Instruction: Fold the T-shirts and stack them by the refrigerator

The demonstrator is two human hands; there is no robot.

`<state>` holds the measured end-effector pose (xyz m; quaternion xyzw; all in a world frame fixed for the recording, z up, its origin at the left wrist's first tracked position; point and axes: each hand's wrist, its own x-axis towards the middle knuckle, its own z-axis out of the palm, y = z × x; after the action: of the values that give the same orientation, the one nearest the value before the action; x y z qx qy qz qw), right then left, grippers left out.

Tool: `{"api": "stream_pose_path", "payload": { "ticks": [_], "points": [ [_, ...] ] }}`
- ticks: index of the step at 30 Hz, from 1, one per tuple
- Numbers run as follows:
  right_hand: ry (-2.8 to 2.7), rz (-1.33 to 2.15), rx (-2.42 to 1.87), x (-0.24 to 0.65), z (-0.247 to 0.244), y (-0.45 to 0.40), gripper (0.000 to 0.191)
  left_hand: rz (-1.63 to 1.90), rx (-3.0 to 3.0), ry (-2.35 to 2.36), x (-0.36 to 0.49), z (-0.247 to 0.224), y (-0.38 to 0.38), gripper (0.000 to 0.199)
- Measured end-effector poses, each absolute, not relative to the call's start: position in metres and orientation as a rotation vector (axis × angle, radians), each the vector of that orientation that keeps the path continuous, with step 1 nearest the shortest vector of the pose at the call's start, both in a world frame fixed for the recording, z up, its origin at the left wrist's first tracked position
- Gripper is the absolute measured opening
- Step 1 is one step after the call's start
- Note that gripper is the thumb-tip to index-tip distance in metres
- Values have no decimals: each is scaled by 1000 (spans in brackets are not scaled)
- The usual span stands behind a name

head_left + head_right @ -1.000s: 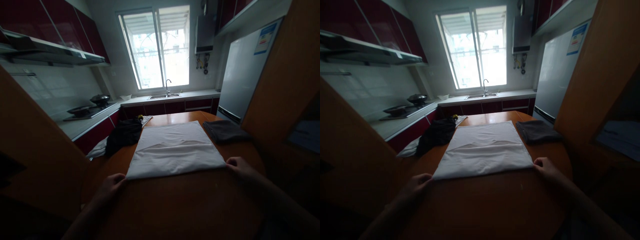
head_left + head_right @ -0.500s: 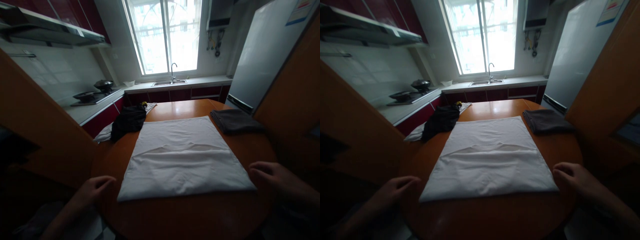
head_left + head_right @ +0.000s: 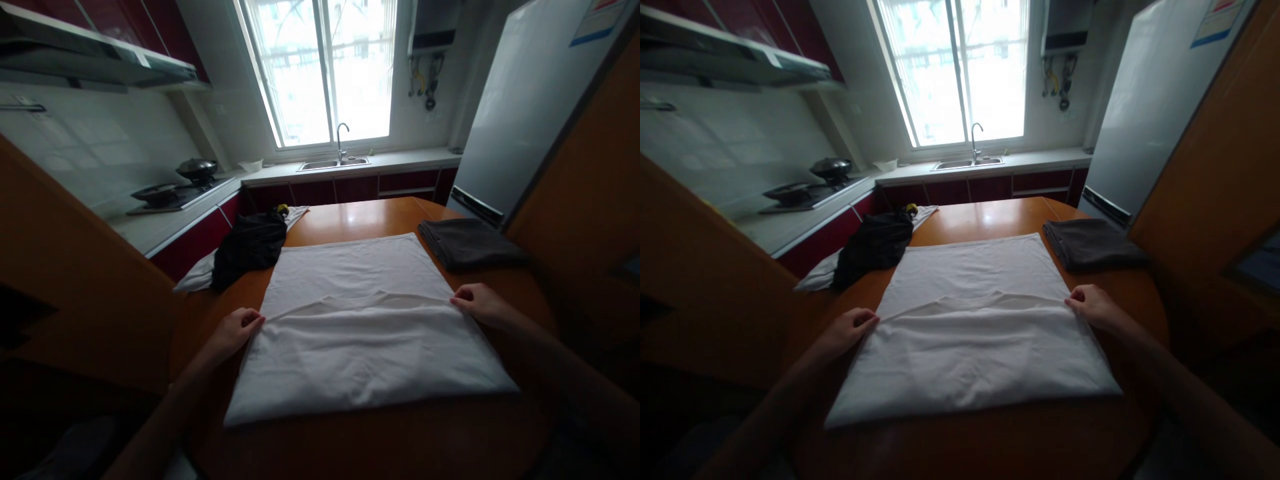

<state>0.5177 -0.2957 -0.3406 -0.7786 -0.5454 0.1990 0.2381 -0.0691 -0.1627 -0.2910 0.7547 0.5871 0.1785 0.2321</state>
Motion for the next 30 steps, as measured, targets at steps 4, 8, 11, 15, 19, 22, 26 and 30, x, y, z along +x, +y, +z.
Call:
{"api": "stream_pose_path", "payload": {
  "ticks": [4,8,11,15,19,22,26,30],
  "points": [
    [-1498,598,-2036,517,-339,-295,21,453,2072,1541,-67,-289,-161,48],
    [-1432,568,-1938,509,-324,-298,19,501,2025,1482,-66,-280,-163,49],
    [-1370,511,-1887,506,-310,-302,23,621,2000,1497,-67,-276,-163,52],
    [-1314,444,-1850,505,-300,-307,29,747,1958,1547,-68,-276,-166,54],
    [-1297,411,-1839,507,-303,-304,30,800,1965,1556,-68,-287,-167,51],
    [-1339,426,-1869,509,-315,-296,22,717,2057,1529,-71,-302,-160,44],
    [-1479,252,-2112,502,-326,-291,19,685,2267,1598,-67,-309,-153,47],
    [-1732,-100,-1989,452,-318,-292,38,659,2520,1366,-20,-292,-169,52]
  ]
}}
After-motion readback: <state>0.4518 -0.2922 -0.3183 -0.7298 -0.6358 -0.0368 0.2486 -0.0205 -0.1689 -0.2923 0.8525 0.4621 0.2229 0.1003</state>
